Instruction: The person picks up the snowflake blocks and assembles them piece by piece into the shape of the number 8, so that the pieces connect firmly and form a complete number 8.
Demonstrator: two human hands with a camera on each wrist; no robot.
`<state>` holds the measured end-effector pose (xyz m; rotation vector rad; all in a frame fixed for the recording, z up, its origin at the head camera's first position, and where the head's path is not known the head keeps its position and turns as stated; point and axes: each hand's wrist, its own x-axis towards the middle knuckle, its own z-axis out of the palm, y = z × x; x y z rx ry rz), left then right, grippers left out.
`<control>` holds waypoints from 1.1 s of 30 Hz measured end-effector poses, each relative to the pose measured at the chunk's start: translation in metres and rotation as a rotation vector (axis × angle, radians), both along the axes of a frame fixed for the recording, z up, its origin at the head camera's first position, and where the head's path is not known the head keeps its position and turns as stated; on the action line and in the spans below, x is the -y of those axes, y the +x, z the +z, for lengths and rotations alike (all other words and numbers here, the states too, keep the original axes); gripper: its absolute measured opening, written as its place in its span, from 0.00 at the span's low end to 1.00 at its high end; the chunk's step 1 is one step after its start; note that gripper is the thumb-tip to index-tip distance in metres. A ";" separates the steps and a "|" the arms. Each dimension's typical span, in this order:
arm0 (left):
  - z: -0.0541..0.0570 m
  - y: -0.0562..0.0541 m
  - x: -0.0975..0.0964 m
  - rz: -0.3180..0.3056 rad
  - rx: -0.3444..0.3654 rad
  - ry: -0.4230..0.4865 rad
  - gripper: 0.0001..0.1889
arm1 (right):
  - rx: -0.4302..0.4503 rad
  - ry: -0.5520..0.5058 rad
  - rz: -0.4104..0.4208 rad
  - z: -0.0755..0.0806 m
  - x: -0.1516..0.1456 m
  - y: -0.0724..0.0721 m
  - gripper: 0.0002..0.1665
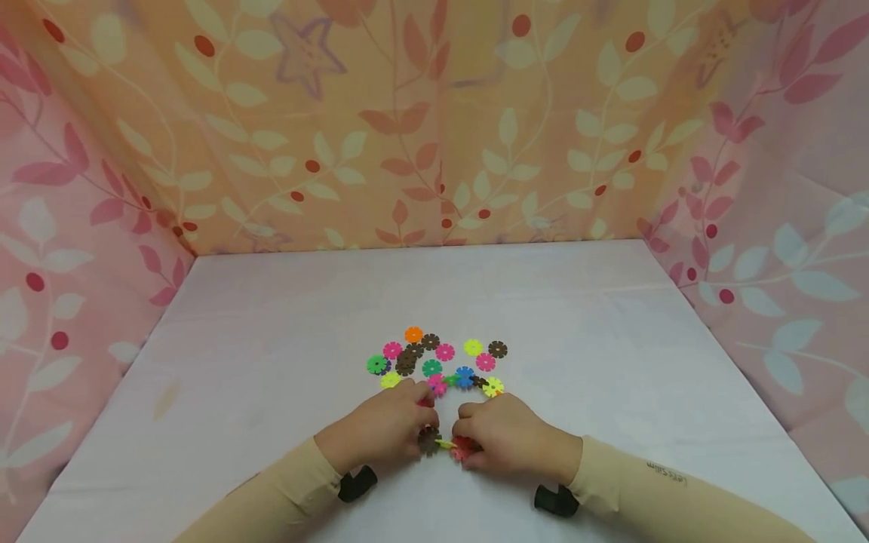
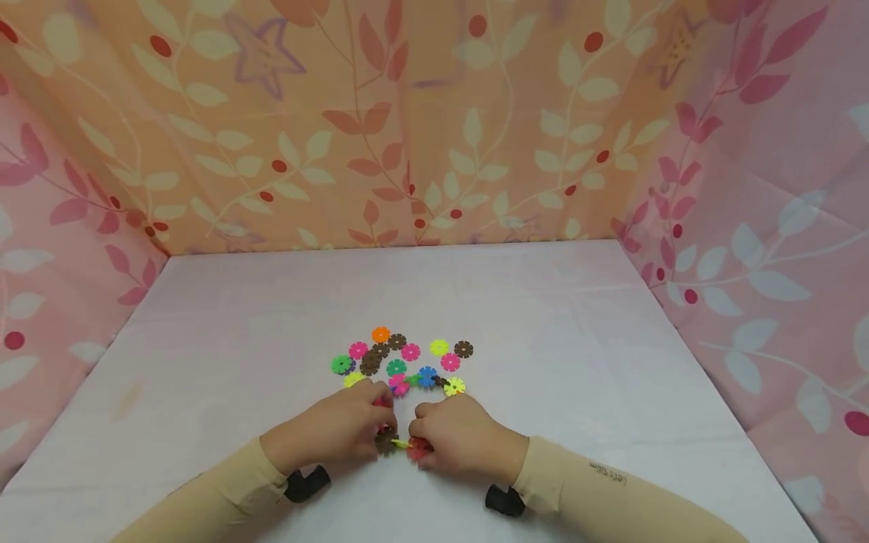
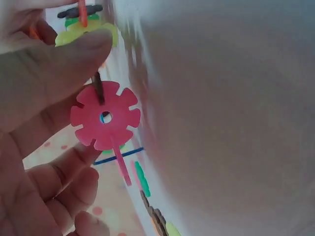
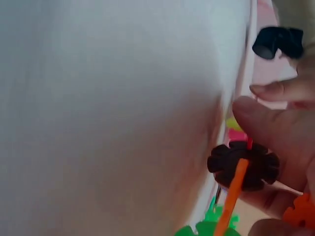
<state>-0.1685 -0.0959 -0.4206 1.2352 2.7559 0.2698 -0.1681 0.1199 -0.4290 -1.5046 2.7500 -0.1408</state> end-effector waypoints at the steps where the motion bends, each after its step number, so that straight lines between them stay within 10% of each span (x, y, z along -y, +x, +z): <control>1: -0.001 0.000 -0.001 -0.005 -0.017 0.007 0.16 | 0.018 -0.007 -0.004 0.001 -0.001 -0.002 0.10; 10: 0.005 0.000 -0.018 -0.084 -0.168 0.108 0.01 | 0.063 -0.069 -0.025 0.004 0.000 -0.005 0.11; 33: 0.005 0.003 -0.011 -0.114 -0.026 0.210 0.04 | 0.091 -0.080 0.118 0.011 -0.009 -0.002 0.07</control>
